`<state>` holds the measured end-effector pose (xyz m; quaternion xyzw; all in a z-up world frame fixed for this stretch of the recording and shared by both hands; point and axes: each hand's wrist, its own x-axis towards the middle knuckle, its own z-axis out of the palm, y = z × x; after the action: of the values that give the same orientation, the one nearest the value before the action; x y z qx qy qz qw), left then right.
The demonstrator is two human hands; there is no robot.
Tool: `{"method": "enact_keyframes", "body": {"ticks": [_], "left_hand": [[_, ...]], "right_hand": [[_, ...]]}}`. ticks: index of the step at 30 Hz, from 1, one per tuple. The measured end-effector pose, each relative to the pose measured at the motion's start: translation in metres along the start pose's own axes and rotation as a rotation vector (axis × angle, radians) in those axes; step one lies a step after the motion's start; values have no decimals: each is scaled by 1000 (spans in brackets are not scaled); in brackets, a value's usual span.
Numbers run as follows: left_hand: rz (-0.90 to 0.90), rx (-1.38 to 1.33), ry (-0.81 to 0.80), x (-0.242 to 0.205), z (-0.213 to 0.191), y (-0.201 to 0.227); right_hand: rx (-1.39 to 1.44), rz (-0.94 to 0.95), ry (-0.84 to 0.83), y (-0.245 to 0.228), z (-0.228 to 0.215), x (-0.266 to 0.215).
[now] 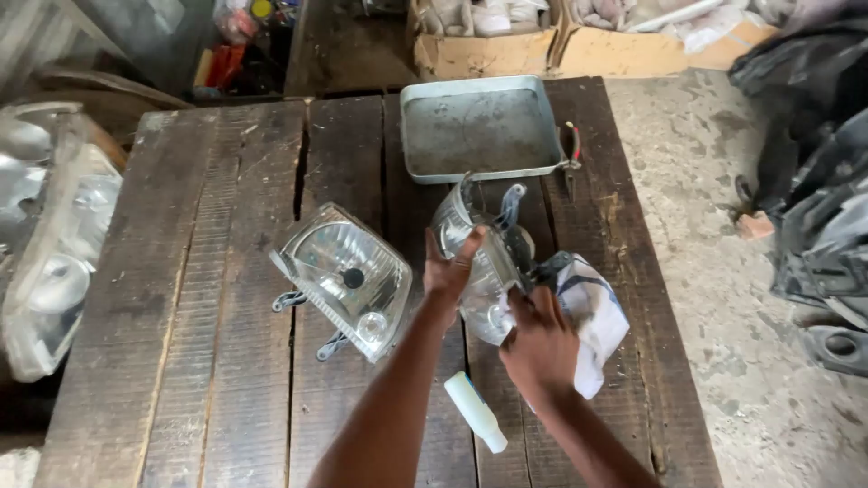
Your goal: The person cleans two car headlights placed on a wooden workbench using a white cloth. They wipe the surface of the first headlight, then move to the second one, cleaning both the front and back sides. The person also handles a small bottle and a metal tray on the table.
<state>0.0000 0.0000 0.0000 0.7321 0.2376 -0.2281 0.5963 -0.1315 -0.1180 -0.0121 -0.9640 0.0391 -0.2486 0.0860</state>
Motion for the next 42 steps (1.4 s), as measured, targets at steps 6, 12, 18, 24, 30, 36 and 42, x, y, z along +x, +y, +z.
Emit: {"method": "enact_keyframes", "body": {"ticks": [6, 12, 18, 24, 30, 36, 42], "left_hand": [[-21, -35, -25, -19, -2, 14], [-11, -84, -40, 0, 1, -1], [-42, -85, -62, -34, -4, 21], [-51, -9, -58, -34, 2, 28], [-11, -121, -96, -1, -1, -2], [-33, -114, -118, -44, -11, 28], [-41, -141, -117, -38, -8, 25]], "right_hand": [[23, -70, 189, -8, 40, 75], [9, -38, 57, 7, -3, 5], [76, -70, 79, 14, 41, 30], [123, -84, -48, 5, -27, -7], [97, 251, -93, 30, 0, -1], [259, 17, 115, 19, 31, 69], [216, 43, -130, -1, 41, 95]]}}
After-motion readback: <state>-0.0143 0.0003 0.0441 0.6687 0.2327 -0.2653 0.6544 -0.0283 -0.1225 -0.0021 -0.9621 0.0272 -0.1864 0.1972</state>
